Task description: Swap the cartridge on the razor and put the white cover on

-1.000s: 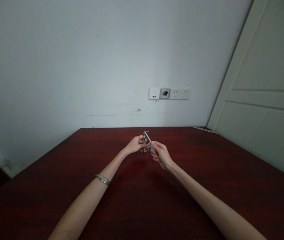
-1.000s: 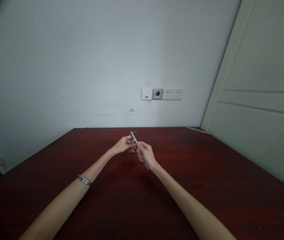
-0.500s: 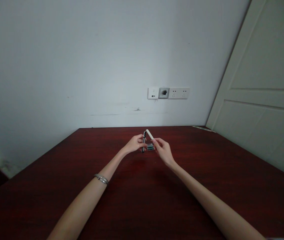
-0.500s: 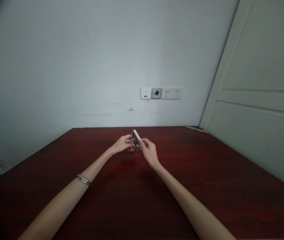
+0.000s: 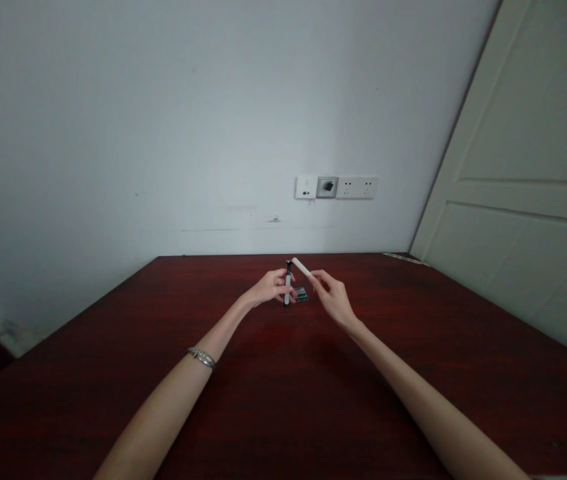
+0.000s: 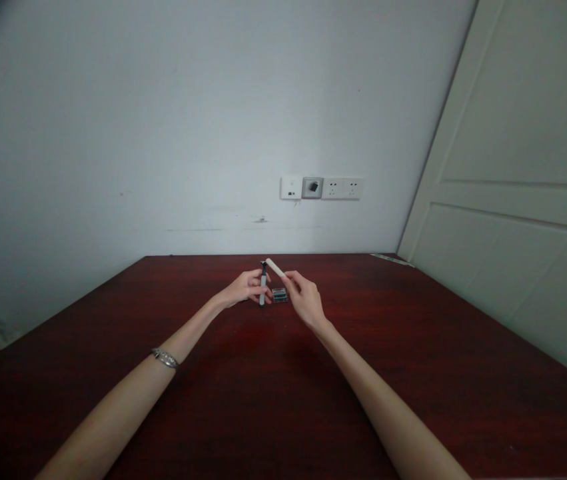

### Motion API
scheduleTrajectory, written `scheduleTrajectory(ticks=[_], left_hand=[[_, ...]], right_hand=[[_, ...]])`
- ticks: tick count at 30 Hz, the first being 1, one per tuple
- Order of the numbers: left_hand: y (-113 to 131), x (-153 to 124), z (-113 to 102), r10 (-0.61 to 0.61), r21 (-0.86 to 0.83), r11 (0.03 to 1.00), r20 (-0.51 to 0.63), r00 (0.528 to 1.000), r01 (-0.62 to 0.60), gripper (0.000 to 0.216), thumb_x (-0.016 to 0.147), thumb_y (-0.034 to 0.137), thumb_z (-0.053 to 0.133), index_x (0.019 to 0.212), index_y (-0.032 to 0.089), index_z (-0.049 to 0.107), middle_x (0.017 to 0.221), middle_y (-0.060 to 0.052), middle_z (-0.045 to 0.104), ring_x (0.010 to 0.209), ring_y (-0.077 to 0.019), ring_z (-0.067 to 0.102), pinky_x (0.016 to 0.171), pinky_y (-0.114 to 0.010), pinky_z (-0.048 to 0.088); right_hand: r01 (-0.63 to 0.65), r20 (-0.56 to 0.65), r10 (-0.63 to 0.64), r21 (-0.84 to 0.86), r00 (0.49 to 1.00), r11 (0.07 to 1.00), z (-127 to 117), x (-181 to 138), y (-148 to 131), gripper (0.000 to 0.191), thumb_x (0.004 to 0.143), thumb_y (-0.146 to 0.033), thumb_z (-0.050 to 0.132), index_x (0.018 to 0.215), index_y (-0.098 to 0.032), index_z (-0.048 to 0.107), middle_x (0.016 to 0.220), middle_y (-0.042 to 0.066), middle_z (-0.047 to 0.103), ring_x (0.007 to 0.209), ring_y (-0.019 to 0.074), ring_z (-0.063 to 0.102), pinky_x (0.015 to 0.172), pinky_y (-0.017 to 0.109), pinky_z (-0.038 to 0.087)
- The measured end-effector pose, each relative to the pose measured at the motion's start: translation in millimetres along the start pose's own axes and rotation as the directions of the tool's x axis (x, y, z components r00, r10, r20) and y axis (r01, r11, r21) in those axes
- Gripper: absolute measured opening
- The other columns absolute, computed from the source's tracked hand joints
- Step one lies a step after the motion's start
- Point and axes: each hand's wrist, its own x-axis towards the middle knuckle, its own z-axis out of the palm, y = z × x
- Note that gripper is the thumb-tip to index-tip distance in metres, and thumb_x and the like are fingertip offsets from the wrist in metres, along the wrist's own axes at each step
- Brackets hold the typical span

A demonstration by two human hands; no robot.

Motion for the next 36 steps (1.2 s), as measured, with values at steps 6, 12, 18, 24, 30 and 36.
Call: scheduleTrajectory(ticks=[6, 12, 18, 24, 30, 36], left_hand=[[-4.1, 1.7, 1.7, 0.041, 0.014, 0.999, 0.039, 0.998, -0.042, 0.041, 0.070, 0.029, 0.068, 0.102, 0.012, 0.048, 0.080, -0.010, 0.066, 0.070, -0.0187, 0.065, 0.057, -0.026, 0.049], [-10.2, 2.8, -9.1, 0.122, -0.009, 0.992, -0.015, 0.992, -0.122, 0.033, 0.069, 0.026, 0.070, 0.087, 0.012, 0.047, 0.077, -0.009, 0.066, 0.073, -0.0189, 0.066, 0.063, -0.027, 0.048], [-0.5, -0.1, -17.0, 0.073, 0.018, 0.997, -0.070, 0.995, -0.072, 0.032, 0.072, 0.027, 0.067, 0.091, 0.014, 0.044, 0.081, -0.010, 0.066, 0.072, -0.0192, 0.066, 0.057, -0.024, 0.048], [7.6, -3.0, -24.7, 0.067, 0.043, 0.997, -0.168, 0.984, -0.060, 0.033, 0.072, 0.027, 0.066, 0.094, 0.014, 0.045, 0.082, -0.011, 0.067, 0.072, -0.0207, 0.067, 0.057, -0.027, 0.050], [10.6, -5.4, -29.6, 0.046, 0.047, 0.998, -0.155, 0.987, -0.039, 0.032, 0.073, 0.026, 0.065, 0.095, 0.015, 0.045, 0.083, -0.011, 0.067, 0.072, -0.0215, 0.067, 0.059, -0.030, 0.052], [11.7, -6.5, -30.3, 0.033, 0.065, 0.998, -0.127, 0.991, -0.025, 0.031, 0.075, 0.027, 0.063, 0.096, 0.015, 0.045, 0.084, -0.012, 0.067, 0.072, -0.0213, 0.067, 0.055, -0.026, 0.050]], right_hand=[[0.112, 0.109, -0.094, -0.178, 0.990, 0.978, -1.5, -2.8, -9.4, 0.030, 0.089, -0.040, 0.040, 0.097, -0.024, 0.063, 0.093, 0.003, 0.067, 0.077, 0.0157, 0.059, 0.065, 0.023, 0.040], [0.093, 0.007, -0.095, -0.264, 0.995, 0.960, -15.2, 6.8, 5.6, 0.030, 0.088, -0.041, 0.042, 0.098, -0.023, 0.064, 0.092, 0.004, 0.067, 0.077, 0.0156, 0.060, 0.065, 0.023, 0.041], [0.002, -0.100, -0.019, -0.176, 0.995, 0.984, -27.8, 16.6, 24.1, 0.036, 0.087, -0.040, 0.040, 0.099, -0.016, 0.064, 0.076, 0.005, 0.064, 0.064, 0.0146, 0.057, 0.059, 0.024, 0.043], [-0.175, 0.008, 0.175, 0.019, 0.985, 0.984, -16.3, 15.6, 28.2, 0.040, 0.083, -0.035, 0.042, 0.110, -0.012, 0.061, 0.075, 0.004, 0.061, 0.047, 0.0094, 0.053, 0.045, 0.023, 0.048], [-0.252, 0.203, 0.233, 0.075, 0.951, 0.965, -11.8, 10.9, 26.3, 0.045, 0.080, -0.030, 0.050, 0.120, -0.010, 0.055, 0.061, 0.000, 0.059, 0.046, 0.0108, 0.058, 0.047, 0.022, 0.051], [-0.250, 0.307, 0.245, -0.025, 0.920, 0.968, -12.4, 7.8, 17.7, 0.044, 0.078, -0.031, 0.052, 0.118, -0.013, 0.057, 0.055, -0.002, 0.059, 0.040, 0.0105, 0.053, 0.043, 0.021, 0.045]])
